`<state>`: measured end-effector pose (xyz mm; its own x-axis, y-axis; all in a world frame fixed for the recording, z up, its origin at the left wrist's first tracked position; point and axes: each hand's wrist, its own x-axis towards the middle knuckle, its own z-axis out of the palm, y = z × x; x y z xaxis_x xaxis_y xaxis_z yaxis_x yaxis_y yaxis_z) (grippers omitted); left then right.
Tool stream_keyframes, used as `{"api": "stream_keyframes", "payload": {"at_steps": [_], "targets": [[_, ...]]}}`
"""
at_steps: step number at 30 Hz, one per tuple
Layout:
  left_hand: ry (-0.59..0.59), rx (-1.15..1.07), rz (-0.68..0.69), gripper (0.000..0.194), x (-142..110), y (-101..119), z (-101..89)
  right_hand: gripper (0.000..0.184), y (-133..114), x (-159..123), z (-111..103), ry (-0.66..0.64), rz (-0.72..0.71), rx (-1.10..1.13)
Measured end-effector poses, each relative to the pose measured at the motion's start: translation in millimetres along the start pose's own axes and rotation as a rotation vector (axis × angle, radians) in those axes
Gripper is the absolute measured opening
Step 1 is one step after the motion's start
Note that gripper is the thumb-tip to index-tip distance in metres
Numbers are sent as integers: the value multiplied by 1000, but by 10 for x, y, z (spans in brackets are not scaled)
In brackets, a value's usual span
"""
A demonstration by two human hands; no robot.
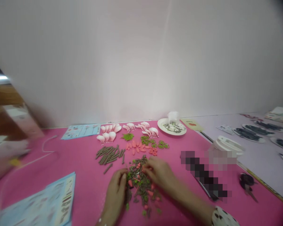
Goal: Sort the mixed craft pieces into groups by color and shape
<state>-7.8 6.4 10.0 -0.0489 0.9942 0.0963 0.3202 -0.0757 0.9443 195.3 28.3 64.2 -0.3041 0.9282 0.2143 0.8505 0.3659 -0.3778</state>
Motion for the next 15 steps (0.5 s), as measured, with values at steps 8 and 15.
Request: {"api": "stream_keyframes", "payload": {"at_steps": [8, 15], "targets": [[-47, -42, -28, 36, 12, -56, 9, 25, 683, 160, -90, 41, 226, -380], [-43, -28, 13, 33, 10, -80, 13, 28, 723, 155, -14, 5, 159, -401]]}}
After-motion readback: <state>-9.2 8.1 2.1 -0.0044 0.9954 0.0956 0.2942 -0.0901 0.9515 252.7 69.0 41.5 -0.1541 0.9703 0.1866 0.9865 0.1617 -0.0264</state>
